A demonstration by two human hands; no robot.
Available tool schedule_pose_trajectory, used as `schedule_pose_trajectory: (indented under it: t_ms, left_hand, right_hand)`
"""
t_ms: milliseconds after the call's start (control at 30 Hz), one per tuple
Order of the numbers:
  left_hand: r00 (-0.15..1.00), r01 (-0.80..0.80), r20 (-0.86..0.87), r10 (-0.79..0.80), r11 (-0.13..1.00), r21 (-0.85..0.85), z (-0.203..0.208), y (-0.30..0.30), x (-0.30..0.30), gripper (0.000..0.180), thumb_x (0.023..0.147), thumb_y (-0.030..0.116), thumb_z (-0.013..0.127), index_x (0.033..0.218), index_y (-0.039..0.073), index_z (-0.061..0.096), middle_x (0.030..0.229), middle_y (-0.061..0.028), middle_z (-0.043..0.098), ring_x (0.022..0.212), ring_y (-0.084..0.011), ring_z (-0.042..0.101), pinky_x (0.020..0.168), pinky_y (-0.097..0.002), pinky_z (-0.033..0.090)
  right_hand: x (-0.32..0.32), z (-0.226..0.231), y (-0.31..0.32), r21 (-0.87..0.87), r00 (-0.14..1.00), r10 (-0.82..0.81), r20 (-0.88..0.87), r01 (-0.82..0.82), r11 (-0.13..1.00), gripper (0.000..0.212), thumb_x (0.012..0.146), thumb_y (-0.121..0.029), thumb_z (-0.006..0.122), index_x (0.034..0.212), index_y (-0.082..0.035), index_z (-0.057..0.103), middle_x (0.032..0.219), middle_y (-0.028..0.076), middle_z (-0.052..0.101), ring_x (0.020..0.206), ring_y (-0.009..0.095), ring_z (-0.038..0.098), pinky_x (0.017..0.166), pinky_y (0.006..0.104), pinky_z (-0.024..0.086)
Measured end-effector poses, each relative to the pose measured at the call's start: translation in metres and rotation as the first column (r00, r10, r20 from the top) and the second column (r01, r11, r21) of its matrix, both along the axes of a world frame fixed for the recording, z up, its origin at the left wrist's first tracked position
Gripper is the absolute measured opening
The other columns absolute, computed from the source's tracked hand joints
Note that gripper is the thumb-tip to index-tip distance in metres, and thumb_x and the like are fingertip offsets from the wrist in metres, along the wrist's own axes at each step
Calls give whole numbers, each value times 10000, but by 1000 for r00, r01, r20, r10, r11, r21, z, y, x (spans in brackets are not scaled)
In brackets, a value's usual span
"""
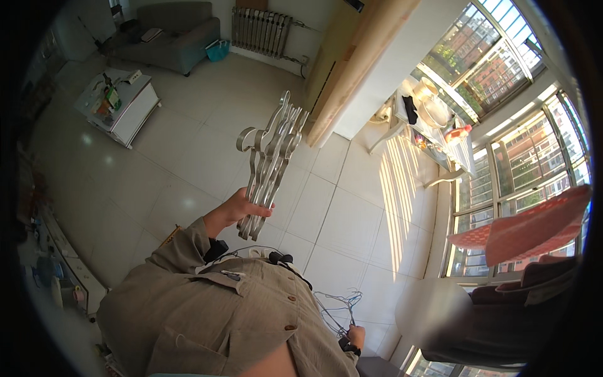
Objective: The person removes socks from a clothesline on a balcony, walks into a bedroom, and folds each sock before placing them into a white storage box on a red bed. The person then returns to the balcony, collects several empty hangers from the line, and places them on a sofa in the living room.
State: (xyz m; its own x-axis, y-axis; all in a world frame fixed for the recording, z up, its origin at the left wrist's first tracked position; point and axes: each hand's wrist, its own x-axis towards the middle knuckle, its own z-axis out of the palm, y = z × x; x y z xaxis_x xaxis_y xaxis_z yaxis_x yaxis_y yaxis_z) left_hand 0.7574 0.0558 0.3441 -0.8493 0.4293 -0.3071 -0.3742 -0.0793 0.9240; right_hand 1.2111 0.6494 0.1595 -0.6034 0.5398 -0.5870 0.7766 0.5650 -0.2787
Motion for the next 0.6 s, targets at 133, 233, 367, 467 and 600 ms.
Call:
schedule_pose_trajectory:
  t_ms: [133, 233, 367, 467, 600]
  left_hand:
    - [984, -177, 0, 177, 984, -13, -8, -63, -53, 425, 830, 79, 900, 1206, 23, 708, 1113, -84, 763, 1018, -180, 739, 937, -360, 603]
    - [963, -269, -22, 269, 963, 14, -9, -110, -112, 428, 825, 79, 903, 1203, 19, 712, 1100, -81, 768, 997, -182, 746, 937, -352, 604]
    - [912, -410, -7, 411, 911, 50, -1, -174, -196, 417, 817, 64, 900, 1188, 16, 717, 1072, -84, 774, 972, -185, 751, 899, -348, 610]
    - [851, -523, -56, 522, 852, -9, 17, -230, -255, 423, 819, 72, 895, 1197, 12, 715, 1076, -95, 777, 969, -186, 752, 867, -361, 610]
    - [763, -644, -100, 638, 764, -38, 36, -288, -301, 445, 831, 114, 888, 1223, 8, 707, 1096, -106, 777, 974, -192, 754, 872, -369, 609]
  right_hand:
    - [-181, -4, -25, -92, 978, -173, -119, 163, 982, 345, 945, -235, 703, 746, 46, 683, 654, 113, 651, 563, 201, 613, 537, 418, 482]
    - [-329, 12, -49, -53, 983, 40, -178, -50, 997, 349, 947, -257, 724, 781, 47, 681, 662, 128, 684, 583, 232, 649, 544, 409, 495]
    - [-537, 42, -114, -99, 935, 273, -226, -301, 949, 349, 965, -276, 710, 787, 24, 697, 692, 149, 718, 624, 225, 690, 602, 411, 521]
    - [-701, 71, -191, -90, 842, 480, -245, -513, 854, 381, 976, -320, 689, 772, 1, 711, 668, 138, 716, 640, 266, 712, 630, 425, 537]
    - [-904, 85, -304, 48, 652, 704, -282, -723, 689, 424, 980, -356, 672, 794, 24, 694, 739, 248, 693, 784, 467, 708, 701, 528, 540]
